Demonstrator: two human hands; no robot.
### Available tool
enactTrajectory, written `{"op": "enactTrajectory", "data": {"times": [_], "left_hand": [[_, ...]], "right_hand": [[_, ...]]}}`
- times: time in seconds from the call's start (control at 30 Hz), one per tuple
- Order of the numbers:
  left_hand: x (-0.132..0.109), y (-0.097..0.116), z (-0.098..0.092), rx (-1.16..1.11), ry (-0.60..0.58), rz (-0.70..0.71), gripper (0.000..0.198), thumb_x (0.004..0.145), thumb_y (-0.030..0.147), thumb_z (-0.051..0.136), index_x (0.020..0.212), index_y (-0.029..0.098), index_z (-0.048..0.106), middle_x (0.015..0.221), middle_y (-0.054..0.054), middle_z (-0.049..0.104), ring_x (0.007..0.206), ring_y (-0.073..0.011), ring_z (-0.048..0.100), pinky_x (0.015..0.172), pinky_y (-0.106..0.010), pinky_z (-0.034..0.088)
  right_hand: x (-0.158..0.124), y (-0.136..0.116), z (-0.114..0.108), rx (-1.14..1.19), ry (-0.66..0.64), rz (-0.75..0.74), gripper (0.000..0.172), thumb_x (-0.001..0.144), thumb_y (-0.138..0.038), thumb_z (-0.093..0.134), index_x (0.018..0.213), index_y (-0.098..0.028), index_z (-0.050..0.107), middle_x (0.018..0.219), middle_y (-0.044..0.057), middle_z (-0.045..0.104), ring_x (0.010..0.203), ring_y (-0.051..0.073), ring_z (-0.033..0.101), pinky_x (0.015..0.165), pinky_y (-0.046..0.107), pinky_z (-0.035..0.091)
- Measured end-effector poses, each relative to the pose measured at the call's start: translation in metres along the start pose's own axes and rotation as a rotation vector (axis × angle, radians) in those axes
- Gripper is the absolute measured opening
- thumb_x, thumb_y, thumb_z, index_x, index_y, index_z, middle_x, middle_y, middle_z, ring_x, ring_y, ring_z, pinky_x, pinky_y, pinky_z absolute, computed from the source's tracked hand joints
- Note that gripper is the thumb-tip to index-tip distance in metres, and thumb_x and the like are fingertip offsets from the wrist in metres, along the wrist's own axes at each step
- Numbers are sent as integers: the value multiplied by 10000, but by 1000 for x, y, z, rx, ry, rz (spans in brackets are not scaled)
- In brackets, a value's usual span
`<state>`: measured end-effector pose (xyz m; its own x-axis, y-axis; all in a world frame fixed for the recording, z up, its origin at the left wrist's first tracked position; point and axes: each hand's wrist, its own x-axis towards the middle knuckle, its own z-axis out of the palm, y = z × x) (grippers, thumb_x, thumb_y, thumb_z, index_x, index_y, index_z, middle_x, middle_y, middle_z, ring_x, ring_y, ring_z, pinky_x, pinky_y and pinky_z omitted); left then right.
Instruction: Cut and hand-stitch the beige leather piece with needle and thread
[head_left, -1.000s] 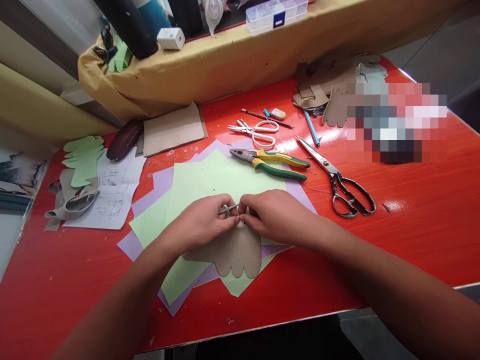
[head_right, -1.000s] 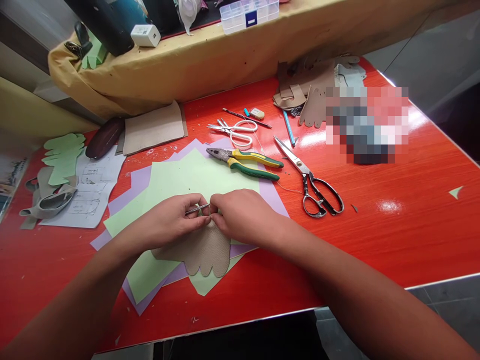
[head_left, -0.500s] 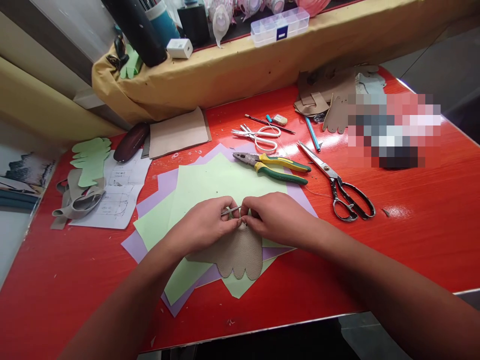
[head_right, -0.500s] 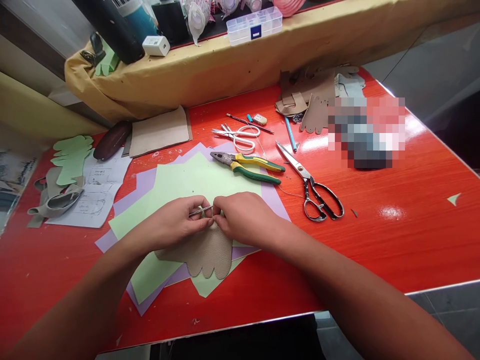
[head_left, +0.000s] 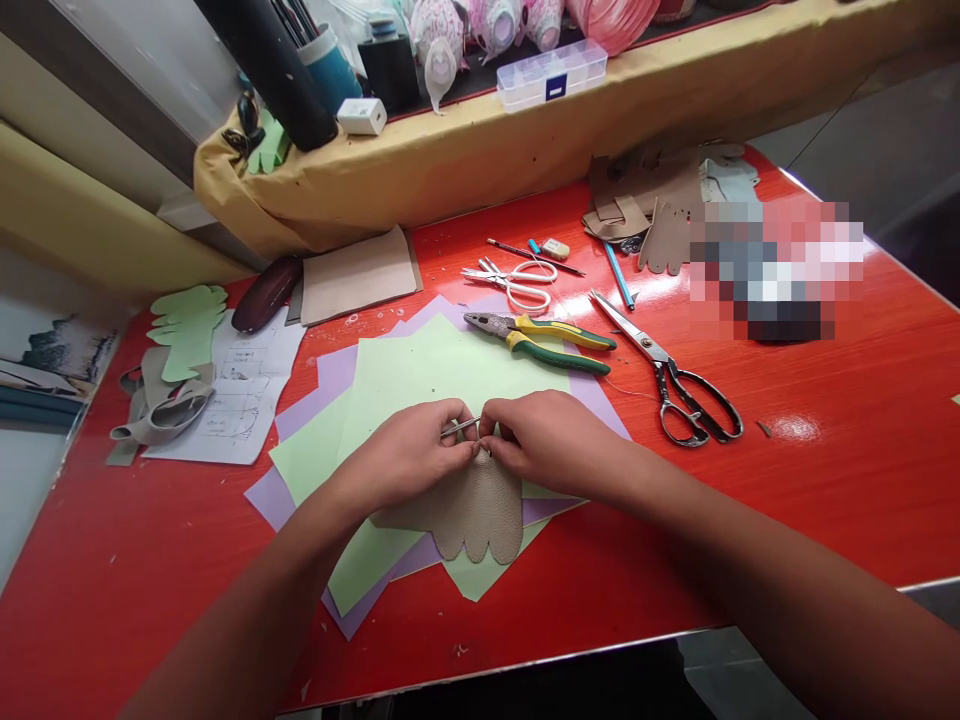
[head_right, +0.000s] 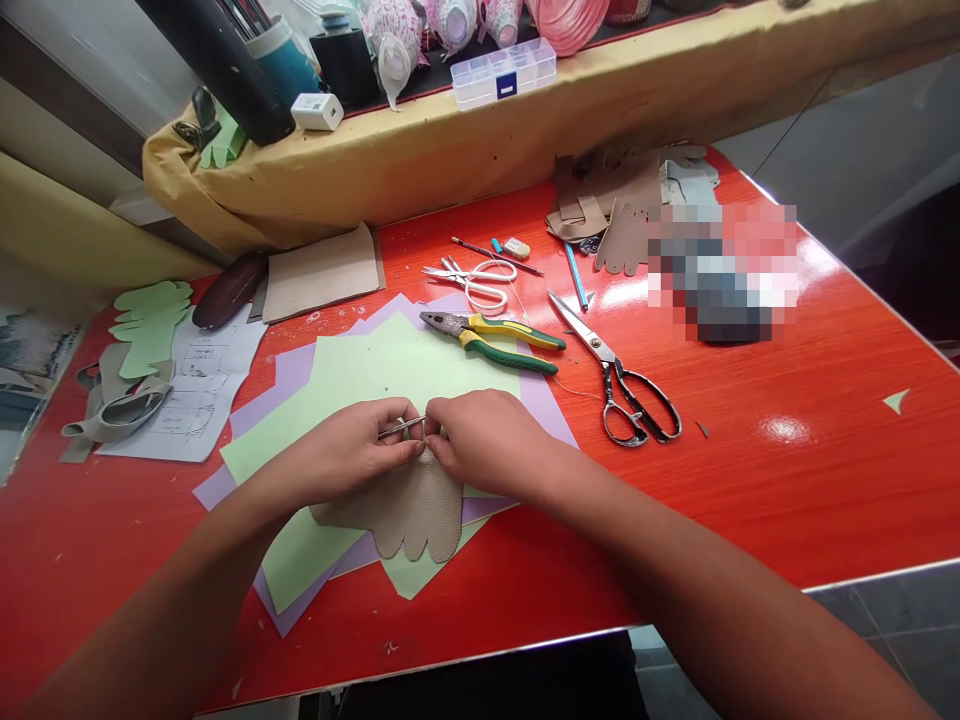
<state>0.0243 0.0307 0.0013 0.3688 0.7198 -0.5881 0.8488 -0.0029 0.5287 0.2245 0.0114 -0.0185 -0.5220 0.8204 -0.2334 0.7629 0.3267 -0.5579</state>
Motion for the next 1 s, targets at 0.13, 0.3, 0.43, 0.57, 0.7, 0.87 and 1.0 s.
{"op": "enactTrajectory", "data": {"times": [0.13,0.3,0.43,0.57,0.7,0.87,1.0], "left_hand": [[0,0,0,3,-2,-8,170,870,407,589,889,244,633,809,16,669,752,-206,588,627,-301,390],[0,-1,-1,19,-3,-15,176,875,422,590,889,251,630,807,18,672,746,-208,585,624,-298,388],[0,-1,-1,36,-15,-10,190,883,431,586,894,245,625,817,11,674,743,-207,585,627,-298,382],[1,1,-2,56,-28,-11,199,884,434,574,893,239,610,802,6,654,739,-209,576,623,-298,371],[2,2,-1,56,-32,-15,200,872,433,579,886,233,595,774,9,631,715,-203,560,609,-299,359],[1,1,2,51,-15,-14,187,879,420,569,865,234,582,772,11,623,707,-195,554,601,-298,361],[0,0,3,62,-3,-6,174,879,406,567,845,235,574,776,12,620,707,-193,550,599,-303,363]], "right_hand": [[0,1,1,2,-3,5,149,962,-285,583,971,-239,725,860,27,777,779,206,669,588,294,253],[0,3,2,5,1,-4,146,960,-286,581,956,-238,719,845,25,772,766,202,660,584,294,247],[0,3,2,10,2,-1,142,958,-284,586,950,-236,719,842,25,771,765,200,659,586,296,245],[1,3,3,15,6,-1,144,964,-296,592,968,-234,722,854,26,774,772,198,660,588,297,240],[1,3,3,12,4,7,149,966,-301,596,968,-221,722,865,36,774,774,199,662,586,299,233],[1,3,3,12,2,8,148,966,-295,595,980,-222,722,843,34,769,762,198,656,582,295,229],[0,3,3,17,7,7,144,965,-293,597,969,-218,719,847,35,770,758,194,652,586,290,229]]}}
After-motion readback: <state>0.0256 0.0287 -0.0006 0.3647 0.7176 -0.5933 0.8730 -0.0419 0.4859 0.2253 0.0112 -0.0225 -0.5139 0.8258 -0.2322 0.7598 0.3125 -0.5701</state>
